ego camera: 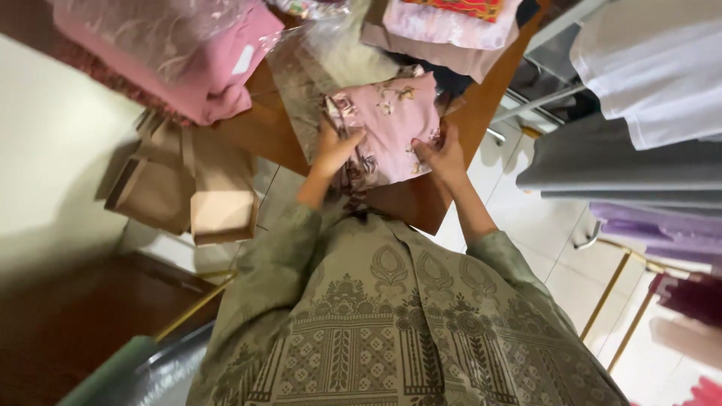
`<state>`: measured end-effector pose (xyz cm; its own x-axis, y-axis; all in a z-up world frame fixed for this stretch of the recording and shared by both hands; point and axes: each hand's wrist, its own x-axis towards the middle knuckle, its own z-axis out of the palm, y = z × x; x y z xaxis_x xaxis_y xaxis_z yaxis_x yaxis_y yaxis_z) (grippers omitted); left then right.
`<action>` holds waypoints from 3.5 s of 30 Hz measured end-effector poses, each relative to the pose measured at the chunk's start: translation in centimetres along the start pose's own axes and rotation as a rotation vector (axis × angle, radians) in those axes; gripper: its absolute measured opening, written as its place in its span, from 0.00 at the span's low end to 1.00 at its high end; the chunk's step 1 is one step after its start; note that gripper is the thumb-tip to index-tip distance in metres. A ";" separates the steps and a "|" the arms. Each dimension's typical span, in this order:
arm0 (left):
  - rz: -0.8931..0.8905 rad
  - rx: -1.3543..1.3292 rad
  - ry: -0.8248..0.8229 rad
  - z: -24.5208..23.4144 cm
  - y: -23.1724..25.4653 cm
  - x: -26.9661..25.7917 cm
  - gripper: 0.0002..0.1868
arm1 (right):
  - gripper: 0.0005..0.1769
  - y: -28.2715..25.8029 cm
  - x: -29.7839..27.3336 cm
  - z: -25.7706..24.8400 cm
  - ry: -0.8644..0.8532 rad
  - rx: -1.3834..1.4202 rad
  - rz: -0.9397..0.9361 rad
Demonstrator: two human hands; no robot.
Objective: Packing various folded clothes into individual clear plastic adhesive bags.
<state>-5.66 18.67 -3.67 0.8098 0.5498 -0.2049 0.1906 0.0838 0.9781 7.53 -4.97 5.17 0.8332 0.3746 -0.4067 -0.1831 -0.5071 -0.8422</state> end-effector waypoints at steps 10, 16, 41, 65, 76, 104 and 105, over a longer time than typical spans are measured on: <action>0.464 0.927 0.020 1.4 10.6 1.8 0.41 | 0.31 -9.5 -0.7 5.6 0.192 -0.726 -0.821; 0.519 0.781 -0.029 1.9 2.4 3.4 0.31 | 0.33 -6.0 3.1 6.2 -0.029 -0.783 -0.548; -0.039 -0.318 -0.325 -3.0 -4.1 7.0 0.30 | 0.52 -1.7 -3.1 7.6 -0.240 -1.333 -0.772; 0.014 -0.881 -0.164 -13.3 12.1 0.1 0.40 | 0.37 0.8 -1.1 10.8 -0.422 1.173 0.140; 0.240 0.612 0.287 -13.1 7.3 1.6 0.61 | 0.32 -2.9 -3.1 11.3 -0.074 0.360 -0.059; 0.407 0.815 -0.319 -13.1 4.3 1.8 0.68 | 0.52 -9.4 0.7 18.0 0.371 -0.798 -0.596; 0.427 0.776 -0.274 -13.0 3.6 1.9 0.65 | 0.51 -8.8 1.1 18.0 0.357 -0.760 -0.584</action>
<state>-10.64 30.78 -0.05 0.9810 0.1814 0.0688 0.0836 -0.7150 0.6941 0.68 13.83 5.76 0.8161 0.5307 0.2288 0.5769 -0.7245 -0.3772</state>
